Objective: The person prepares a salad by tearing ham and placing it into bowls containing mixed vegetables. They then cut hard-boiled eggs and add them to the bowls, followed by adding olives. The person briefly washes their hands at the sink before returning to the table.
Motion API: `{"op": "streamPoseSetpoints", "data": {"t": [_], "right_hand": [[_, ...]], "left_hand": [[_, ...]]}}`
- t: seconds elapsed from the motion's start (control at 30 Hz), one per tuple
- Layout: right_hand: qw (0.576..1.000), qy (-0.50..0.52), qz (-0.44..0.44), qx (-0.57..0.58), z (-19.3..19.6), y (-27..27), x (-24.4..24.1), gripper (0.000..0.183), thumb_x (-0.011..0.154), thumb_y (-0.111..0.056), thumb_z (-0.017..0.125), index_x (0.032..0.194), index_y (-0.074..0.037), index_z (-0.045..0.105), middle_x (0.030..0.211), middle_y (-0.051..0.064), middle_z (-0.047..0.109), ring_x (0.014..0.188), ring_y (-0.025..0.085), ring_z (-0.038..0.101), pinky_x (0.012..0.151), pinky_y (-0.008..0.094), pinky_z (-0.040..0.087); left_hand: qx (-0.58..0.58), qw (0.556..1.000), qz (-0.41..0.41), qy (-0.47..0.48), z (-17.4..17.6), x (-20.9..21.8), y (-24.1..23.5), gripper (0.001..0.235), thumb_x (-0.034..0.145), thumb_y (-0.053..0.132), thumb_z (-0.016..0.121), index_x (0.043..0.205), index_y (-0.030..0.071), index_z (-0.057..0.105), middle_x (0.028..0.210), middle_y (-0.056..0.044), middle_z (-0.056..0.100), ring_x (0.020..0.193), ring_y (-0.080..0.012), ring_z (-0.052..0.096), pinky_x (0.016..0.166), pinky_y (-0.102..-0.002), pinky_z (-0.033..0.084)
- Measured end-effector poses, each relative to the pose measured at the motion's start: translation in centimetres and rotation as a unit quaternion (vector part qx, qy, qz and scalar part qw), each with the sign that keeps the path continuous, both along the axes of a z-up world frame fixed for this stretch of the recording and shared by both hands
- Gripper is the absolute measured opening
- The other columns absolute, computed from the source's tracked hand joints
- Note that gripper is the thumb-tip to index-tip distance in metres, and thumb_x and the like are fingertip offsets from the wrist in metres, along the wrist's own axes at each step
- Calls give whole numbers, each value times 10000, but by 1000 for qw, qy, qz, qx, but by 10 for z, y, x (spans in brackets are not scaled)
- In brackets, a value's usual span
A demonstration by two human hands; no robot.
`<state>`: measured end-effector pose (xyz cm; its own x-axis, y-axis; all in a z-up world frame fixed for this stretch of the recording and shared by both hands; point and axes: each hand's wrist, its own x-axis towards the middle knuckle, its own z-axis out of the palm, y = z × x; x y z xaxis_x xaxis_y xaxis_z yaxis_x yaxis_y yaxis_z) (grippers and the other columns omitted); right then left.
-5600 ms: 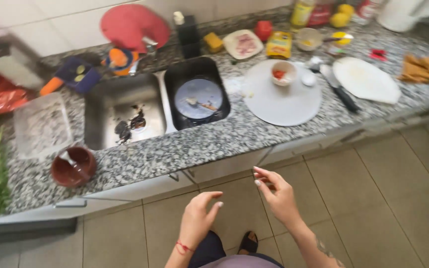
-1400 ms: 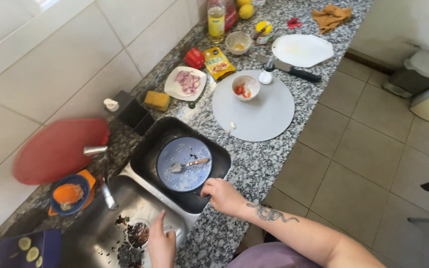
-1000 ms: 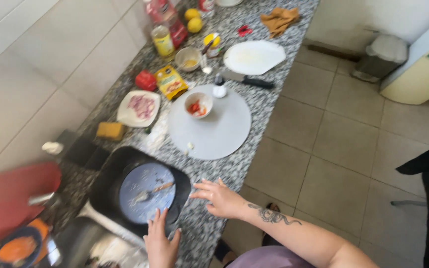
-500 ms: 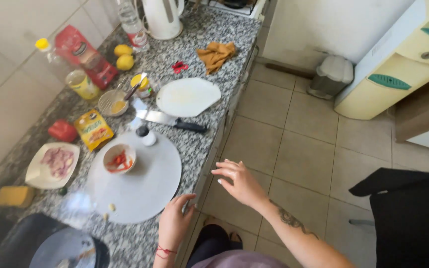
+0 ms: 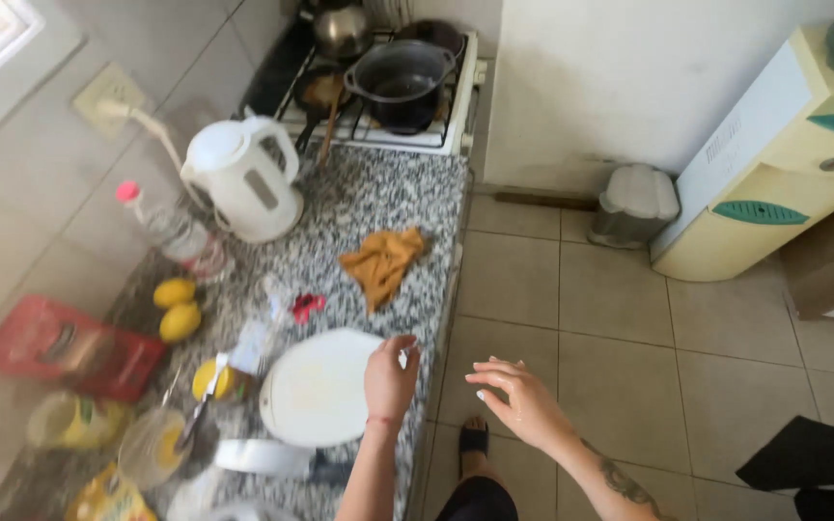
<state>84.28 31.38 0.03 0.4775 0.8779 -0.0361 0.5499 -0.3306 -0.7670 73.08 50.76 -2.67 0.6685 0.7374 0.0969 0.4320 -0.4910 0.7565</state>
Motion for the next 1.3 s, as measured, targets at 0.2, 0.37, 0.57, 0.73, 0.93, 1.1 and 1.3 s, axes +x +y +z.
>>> {"op": "streamPoseSetpoints", "data": {"t": [0.2, 0.37, 0.57, 0.73, 0.93, 1.1, 1.3], "right_hand": [[996, 49, -22, -72, 47, 65, 77, 297, 887, -251, 505, 1140, -213, 655, 1241, -62, 615, 1262, 108, 463, 961, 315, 425], [966, 241, -91, -21, 30, 112, 118, 323, 860, -286, 541, 1138, -160, 645, 1229, -24, 631, 1102, 111, 610, 893, 250, 457], [835, 517, -142, 121, 69, 196, 99, 601, 840, -507, 435, 1337, -171, 417, 1279, 200, 417, 1091, 365, 366, 904, 487, 341], [869, 426, -235, 88, 43, 228, 96, 397, 868, -460, 455, 979, -149, 674, 874, 40, 657, 752, 145, 608, 676, 260, 470], [921, 296, -172, 185, 61, 241, 79, 425, 908, -432, 367, 1158, -120, 513, 1142, 76, 558, 982, 174, 583, 831, 291, 553], [890, 406, 68, 199, 99, 209, 59, 724, 850, -640, 299, 1331, -156, 59, 1383, 111, 122, 1254, 268, 189, 991, 374, 241], [845, 426, 252, 203, 78, 180, 62, 985, 802, -609, 392, 1393, -184, -271, 1495, 165, -298, 1395, 397, -164, 1107, 515, 57]], "left_hand": [[203, 952, 83, 216, -76, 137, 125, 434, 804, 399, 602, 1110, 105, 512, 1046, -103, 548, 963, -314, 531, 698, -444, 507], [141, 985, 69, 72, -29, 156, 145, 236, 826, 301, 492, 788, 73, 535, 884, -127, 559, 826, -321, 504, 700, -470, 414], [-338, 902, 10, -269, 48, 129, 62, 126, 825, 172, 575, 760, 66, 591, 844, -101, 568, 775, -229, 560, 700, -337, 447], [-571, 729, 139, -352, 67, 120, 28, 310, 942, 184, 438, 1207, 51, 525, 1126, -107, 599, 951, -146, 562, 758, -268, 450], [-555, 753, 214, -282, 134, 100, 43, 444, 881, 206, 459, 1260, -12, 539, 1177, -203, 641, 1026, -280, 597, 869, -385, 479], [-535, 761, 222, -292, 131, 112, 74, 678, 822, 544, 219, 1404, 221, 347, 1430, -57, 436, 1216, -329, 493, 936, -529, 399], [211, 964, 54, -154, -41, 83, 155, 443, 750, 68, 754, 1161, -18, 612, 1102, -167, 616, 1036, -299, 569, 963, -353, 428]]}}
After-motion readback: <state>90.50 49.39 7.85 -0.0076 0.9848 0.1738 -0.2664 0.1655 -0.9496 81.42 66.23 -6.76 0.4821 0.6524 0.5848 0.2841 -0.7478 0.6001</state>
